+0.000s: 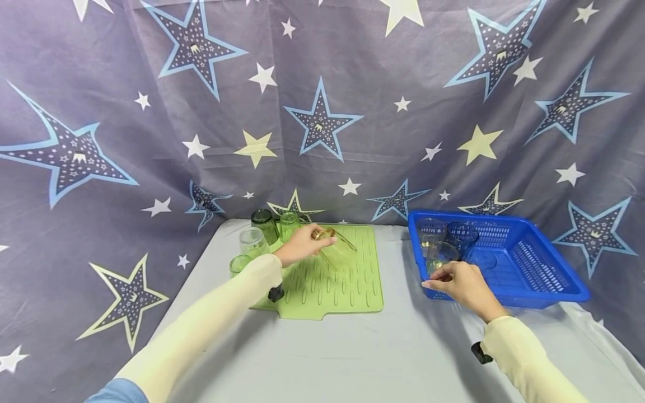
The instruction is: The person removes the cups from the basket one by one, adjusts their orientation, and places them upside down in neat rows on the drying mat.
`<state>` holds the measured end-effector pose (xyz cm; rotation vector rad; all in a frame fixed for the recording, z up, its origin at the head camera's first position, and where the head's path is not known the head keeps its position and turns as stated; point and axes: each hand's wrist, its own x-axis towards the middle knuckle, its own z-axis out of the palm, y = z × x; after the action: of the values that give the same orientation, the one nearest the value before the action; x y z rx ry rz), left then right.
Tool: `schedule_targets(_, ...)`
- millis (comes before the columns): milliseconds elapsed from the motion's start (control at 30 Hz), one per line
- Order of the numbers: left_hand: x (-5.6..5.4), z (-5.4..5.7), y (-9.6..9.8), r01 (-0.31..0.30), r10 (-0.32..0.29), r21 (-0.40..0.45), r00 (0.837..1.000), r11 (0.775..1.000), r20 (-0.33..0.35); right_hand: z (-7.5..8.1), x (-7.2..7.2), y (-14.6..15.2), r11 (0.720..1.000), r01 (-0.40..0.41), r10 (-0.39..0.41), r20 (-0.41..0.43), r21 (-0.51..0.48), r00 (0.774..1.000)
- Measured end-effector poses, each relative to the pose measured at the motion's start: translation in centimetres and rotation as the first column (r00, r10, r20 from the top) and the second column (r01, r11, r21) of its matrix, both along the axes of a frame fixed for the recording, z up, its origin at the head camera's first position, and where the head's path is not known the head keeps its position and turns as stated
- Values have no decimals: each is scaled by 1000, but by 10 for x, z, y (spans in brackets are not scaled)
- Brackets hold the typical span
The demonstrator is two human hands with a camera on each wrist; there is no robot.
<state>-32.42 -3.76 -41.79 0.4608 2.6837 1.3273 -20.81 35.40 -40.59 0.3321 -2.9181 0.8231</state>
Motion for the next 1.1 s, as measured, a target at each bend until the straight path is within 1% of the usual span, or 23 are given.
schedule_targets(133, -4, 3, -15, -23, 18, -94, 998, 995, -52, 0, -1, -1, 1000, 0, 0, -9, 4, 1000)
schedule_targets(333, -4, 7, -33, -44, 27, -184, 995, 982, -96, 0, 0, -2, 1000, 19, -19, -11, 3, 1000)
schedule_targets(533, -3, 7, -52, -84, 50, -268, 990, 960, -131, -2, 1, -2, 1000, 18, -18, -19, 5, 1000)
schedule_targets(667, -1, 9, -63, -107, 58, -322, 986, 941, -158, -2, 3, -1, 1000, 24, -23, -38, 8, 999)
schedule_targets(833, 1, 13, -75, -131, 73, -361, 983, 923, -170, -3, 6, -1, 1000, 26, -25, -60, 6, 998)
schedule_targets(900, 1, 14, -79, -136, 75, -377, 982, 916, -171, -3, 6, -1, 1000, 27, -27, -53, 2, 998)
schedule_targets(1000, 0, 14, -87, -146, 76, -414, 981, 898, -180, -4, 7, -2, 1000, 29, -29, -41, -4, 999)
schedule_targets(1100, -1, 14, -93, -158, 84, -422, 978, 893, -189, -4, 7, -3, 1000, 26, -26, -43, -10, 999)
